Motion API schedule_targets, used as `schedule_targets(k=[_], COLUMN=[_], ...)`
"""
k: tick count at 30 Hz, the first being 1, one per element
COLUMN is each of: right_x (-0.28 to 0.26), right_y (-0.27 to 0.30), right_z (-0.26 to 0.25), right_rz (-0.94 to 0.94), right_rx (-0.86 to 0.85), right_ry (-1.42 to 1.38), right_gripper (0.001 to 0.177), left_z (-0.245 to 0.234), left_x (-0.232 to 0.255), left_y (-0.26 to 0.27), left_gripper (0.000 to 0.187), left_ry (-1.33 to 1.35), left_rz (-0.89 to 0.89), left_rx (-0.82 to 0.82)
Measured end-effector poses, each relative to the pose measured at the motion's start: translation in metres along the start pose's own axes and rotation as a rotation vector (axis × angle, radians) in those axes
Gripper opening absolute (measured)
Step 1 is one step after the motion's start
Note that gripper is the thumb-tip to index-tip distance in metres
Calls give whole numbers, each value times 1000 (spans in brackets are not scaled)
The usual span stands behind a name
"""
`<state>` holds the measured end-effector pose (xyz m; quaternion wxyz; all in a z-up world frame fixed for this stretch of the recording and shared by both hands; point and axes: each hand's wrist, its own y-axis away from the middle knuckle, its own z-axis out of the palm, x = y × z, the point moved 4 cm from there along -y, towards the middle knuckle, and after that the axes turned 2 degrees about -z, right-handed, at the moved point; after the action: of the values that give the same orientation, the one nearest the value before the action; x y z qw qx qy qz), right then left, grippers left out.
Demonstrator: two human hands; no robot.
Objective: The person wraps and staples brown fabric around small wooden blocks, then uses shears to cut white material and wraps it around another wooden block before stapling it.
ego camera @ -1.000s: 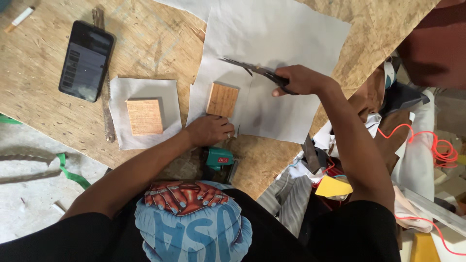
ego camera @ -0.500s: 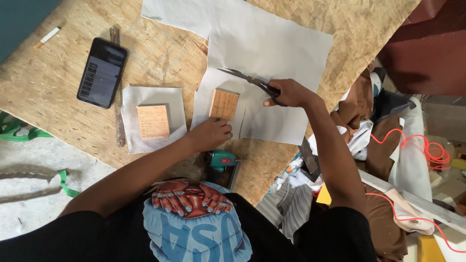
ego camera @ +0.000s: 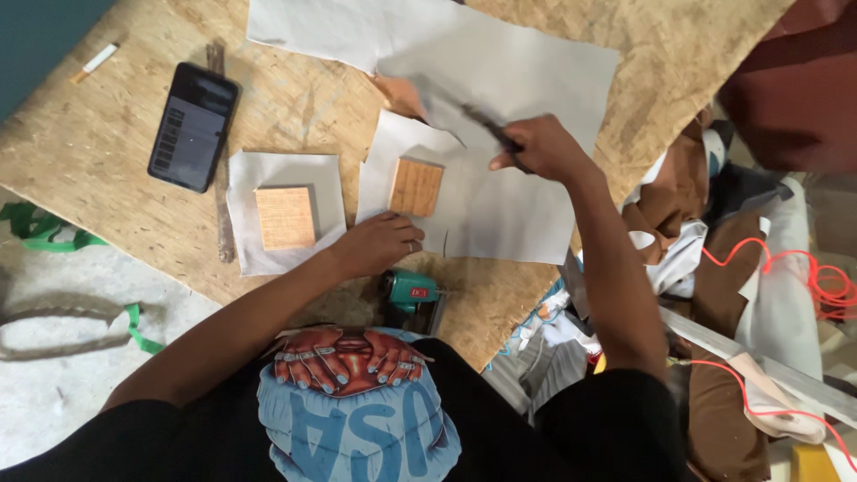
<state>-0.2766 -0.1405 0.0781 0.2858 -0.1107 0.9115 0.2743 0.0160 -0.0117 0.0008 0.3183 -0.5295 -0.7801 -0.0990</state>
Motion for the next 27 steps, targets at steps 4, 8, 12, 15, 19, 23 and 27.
schedule_targets(k=[4,8,12,15,19,23,27], right_x=[45,71,64,58,65,63,46], right_y=[93,177,233,258,253,227,201], right_z=[32,154,237,267,269,251,223], right_rz=[263,479,497,531,502,529,498], right_rx=[469,742,829,924,881,907,1160], right_ry=[-461,-710,-1024,-1137,-605,-235,-53], right_gripper=[19,17,20,17,15,21,24], left_z=[-7,-74,-114,-125,-162,-206,-245], left_x=[-55,-151,-230,-243,-207,-158,-158], left_y=[-34,-91,-169,-183,-30,117,285], left_gripper=[38,71,43,45,48,51,54], left_ry=[-272,-623,-263,-225,-225,-273,-335], left_rz=[-247,-405,-816,-833,-809,-889,-1143], left_rx=[58,375,312,337,378,458,506])
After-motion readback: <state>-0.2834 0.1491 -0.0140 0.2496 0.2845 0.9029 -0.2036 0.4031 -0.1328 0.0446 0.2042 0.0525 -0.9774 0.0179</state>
